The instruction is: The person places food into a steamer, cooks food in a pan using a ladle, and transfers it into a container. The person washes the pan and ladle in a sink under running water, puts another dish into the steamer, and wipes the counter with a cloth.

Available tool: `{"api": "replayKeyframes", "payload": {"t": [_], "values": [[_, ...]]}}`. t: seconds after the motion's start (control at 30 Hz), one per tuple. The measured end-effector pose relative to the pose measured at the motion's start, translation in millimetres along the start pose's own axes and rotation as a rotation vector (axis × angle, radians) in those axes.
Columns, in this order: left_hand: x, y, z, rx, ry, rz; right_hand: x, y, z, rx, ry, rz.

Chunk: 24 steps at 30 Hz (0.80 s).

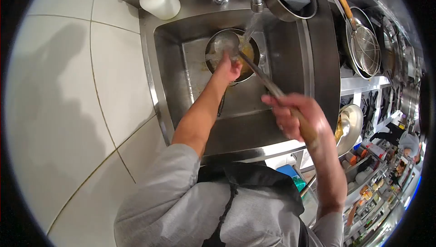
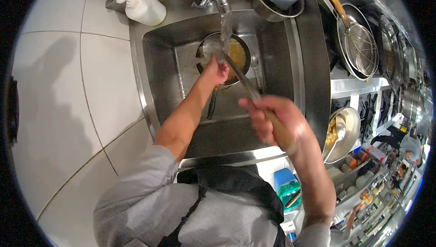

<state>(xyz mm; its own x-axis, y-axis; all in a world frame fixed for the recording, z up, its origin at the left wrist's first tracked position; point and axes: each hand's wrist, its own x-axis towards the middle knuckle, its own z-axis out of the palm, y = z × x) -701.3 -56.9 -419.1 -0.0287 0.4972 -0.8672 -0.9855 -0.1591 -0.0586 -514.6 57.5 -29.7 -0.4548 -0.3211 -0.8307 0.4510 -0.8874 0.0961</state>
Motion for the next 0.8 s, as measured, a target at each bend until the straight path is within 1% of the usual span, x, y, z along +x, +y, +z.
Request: {"api": "replayKeyframes", "payload": {"t": [0.03,0.13,0.17,0.27,0.3,0.4,0.43,0.5,0.53,0.6,0.63,0.73,0.77,0.8], "values": [[-12,-5,13,-0.025,-0.058,-0.032,15,-16,7,0.002,-0.004,0.013],[-92,-17,79,0.064,-0.204,0.095,63,-56,27,-0.05,-0.017,-0.002],[-126,-18,108,0.045,-0.21,0.183,74,-57,32,-0.078,-0.02,-0.011],[-72,10,87,0.329,-0.203,0.193,93,-30,51,-0.259,0.101,-0.195],[-69,9,92,0.176,-0.149,0.13,99,-25,41,-0.22,0.086,-0.13],[-62,-2,86,0.398,-0.136,0.15,98,13,28,-0.464,0.334,-0.231],[-62,-4,86,0.535,-0.054,0.184,95,22,23,-0.498,0.371,-0.236],[-55,-13,83,0.55,-0.034,0.164,91,36,15,-0.571,0.44,-0.243],[-49,-16,81,0.561,-0.024,0.157,89,41,9,-0.62,0.429,-0.227],[-40,-20,76,0.653,0.063,0.18,86,50,-4,-0.709,0.408,-0.197],[-36,-23,76,0.701,0.101,0.191,84,54,-9,-0.75,0.429,-0.219],[-37,-27,76,0.833,0.099,0.255,80,62,-21,-0.809,0.446,-0.271],[-39,-25,79,0.892,0.143,0.248,80,65,-25,-0.84,0.46,-0.286],[-34,-21,75,0.967,0.137,0.248,81,67,-28,-0.873,0.474,-0.303]]}}
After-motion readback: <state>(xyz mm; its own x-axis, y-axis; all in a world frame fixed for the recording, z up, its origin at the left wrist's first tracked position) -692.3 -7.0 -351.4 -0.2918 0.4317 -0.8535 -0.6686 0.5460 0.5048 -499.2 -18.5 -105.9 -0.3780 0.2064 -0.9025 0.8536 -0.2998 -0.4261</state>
